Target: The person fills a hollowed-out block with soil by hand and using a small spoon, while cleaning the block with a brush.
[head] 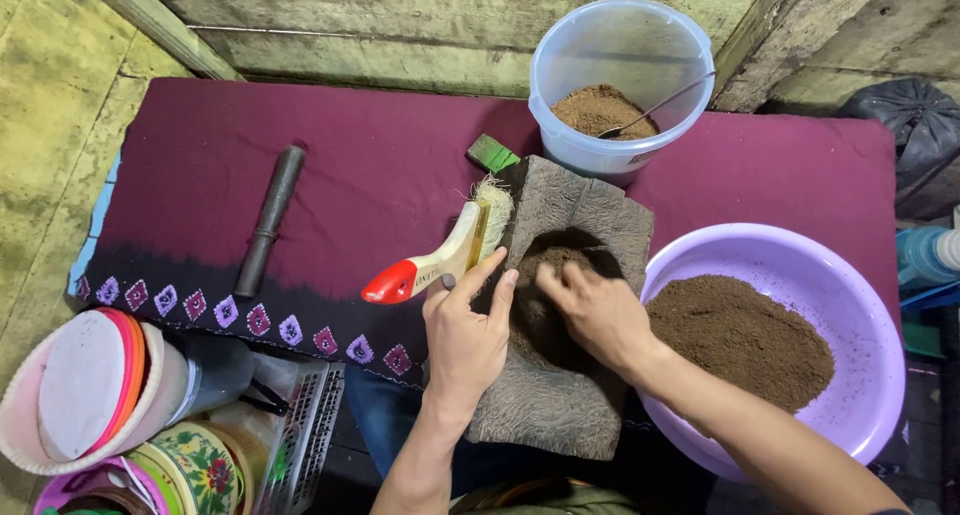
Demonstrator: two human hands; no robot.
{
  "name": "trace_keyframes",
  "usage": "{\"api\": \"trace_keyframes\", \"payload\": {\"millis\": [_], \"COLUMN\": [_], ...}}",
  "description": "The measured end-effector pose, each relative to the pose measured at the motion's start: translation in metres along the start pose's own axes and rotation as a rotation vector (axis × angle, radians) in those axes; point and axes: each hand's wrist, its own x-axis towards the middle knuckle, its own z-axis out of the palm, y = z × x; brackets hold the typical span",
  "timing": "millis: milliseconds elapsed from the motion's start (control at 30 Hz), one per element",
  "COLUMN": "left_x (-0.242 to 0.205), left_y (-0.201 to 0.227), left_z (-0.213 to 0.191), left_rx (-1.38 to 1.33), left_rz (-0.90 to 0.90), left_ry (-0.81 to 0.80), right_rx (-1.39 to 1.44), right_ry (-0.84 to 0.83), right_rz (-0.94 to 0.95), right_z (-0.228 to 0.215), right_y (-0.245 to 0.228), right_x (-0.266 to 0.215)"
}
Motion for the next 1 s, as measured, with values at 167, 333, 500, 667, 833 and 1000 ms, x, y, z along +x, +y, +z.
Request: {"api": "trace_keyframes", "payload": {"millis": [167, 333, 500, 667, 833, 1000], "left_x": [0.001, -0.001, 0.0, 0.001, 0.001, 0.002], "left_y": [0.002, 0.002, 0.0, 0.002, 0.002, 0.002], "left_z": [-0.003, -0.005, -0.004, -0.004, -0.004, -0.005], "left_rx": [0.005, -0.015, -0.004, -0.011, -0.007, -0.011], "left_rz": [0.002, 0.006, 0.005, -0.006, 0.003, 0.013], "left_ry": [0.009, -0.014, -0.004, 0.0, 0.004, -0.003], "right_rx": [0.087, 0.029, 0.118, 0.206, 0.23, 0.168], "right_ry": [-0.148, 0.02, -0.116, -0.42, -0.359, -0.28], "right_rz": [0.029, 0.143, 0.056, 0.018, 0.12, 0.156], "right_z": [-0.028, -0.012, 0.002, -0.048, -0.042, -0.026], "right_y": [-0.004, 0.006, -0.004, -0.012, -0.011, -0.021], "right_x": [-0.004, 0.018, -0.001, -0.013, 0.009, 0.023]}}
